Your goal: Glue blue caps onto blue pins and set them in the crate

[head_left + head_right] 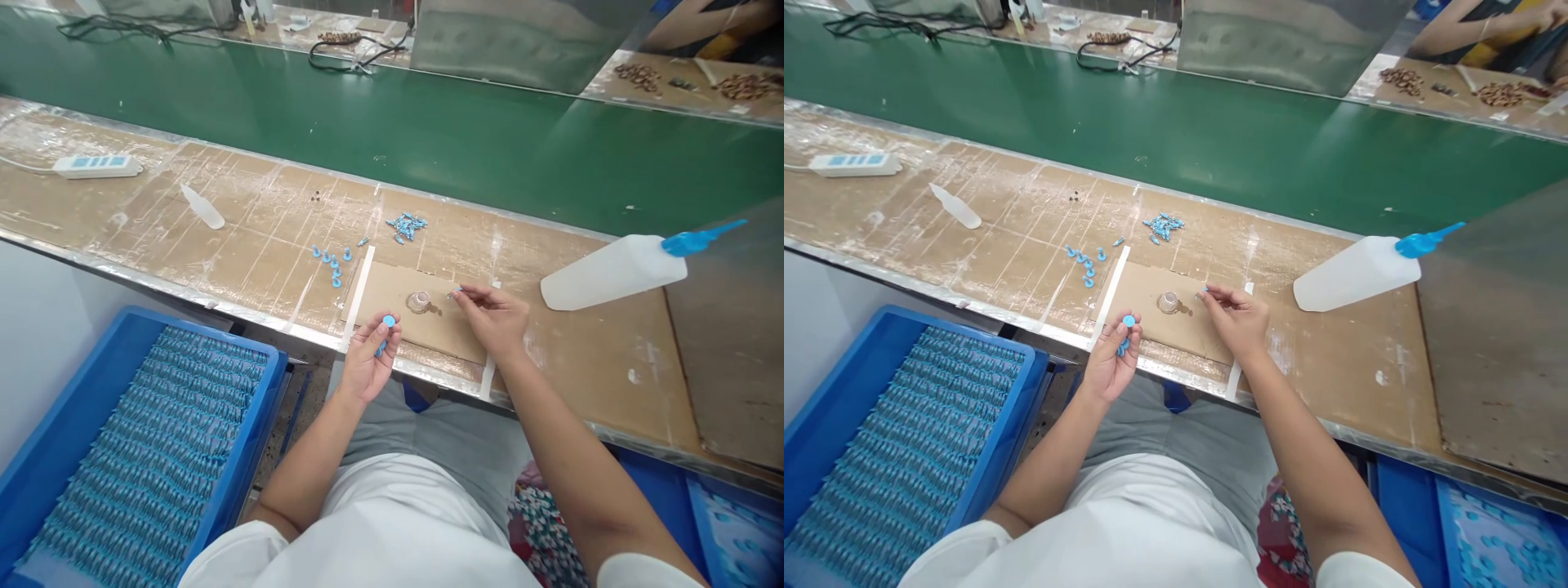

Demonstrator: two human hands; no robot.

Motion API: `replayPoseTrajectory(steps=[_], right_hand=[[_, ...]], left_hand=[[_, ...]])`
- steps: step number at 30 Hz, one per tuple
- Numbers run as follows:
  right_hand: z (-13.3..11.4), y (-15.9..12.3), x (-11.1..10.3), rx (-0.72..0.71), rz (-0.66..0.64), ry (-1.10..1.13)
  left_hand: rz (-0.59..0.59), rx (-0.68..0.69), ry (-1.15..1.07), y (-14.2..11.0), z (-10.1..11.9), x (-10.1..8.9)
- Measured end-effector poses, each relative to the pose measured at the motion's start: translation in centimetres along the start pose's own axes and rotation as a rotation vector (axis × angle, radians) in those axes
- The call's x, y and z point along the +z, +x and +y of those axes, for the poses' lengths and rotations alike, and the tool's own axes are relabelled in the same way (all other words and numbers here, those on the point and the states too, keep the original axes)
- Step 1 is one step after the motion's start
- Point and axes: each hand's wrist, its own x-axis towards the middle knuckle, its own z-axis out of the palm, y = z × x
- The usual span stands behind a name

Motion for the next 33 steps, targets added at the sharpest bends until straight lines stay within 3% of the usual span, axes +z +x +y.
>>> replayPoseTrajectory(steps=[3, 6, 11, 17, 27, 33], right_hand=[[-1.7, -0.2, 1.1, -0.041, 0.048, 0.047], [-2.4, -0.4, 2.1, -0.134, 0.045, -0.044], [-1.9, -0.4, 2.6, -0.243, -0.009, -0.118], [-1.5, -0.5, 2.6, -0.312, 0.014, -0.095], [-0.5, -0.7, 2.6, -0.327, 0.008, -0.104], [-0.2, -0.8, 2.8, -0.262, -0.033, -0.109]], left_hand=[[0.010, 0.001, 0.024, 0.0, -0.3, 0.2], [0.024, 0.003, 0.046, 0.2, -0.4, 0.3], [0.029, -0.014, 0.037, 0.2, -0.4, 0.4], [0.016, -0.021, 0.046, 0.1, -0.3, 0.4], [0.004, -0.016, 0.054, 0.2, -0.3, 0.4], [0.034, -0.019, 0.068, 0.1, -0.2, 0.5]])
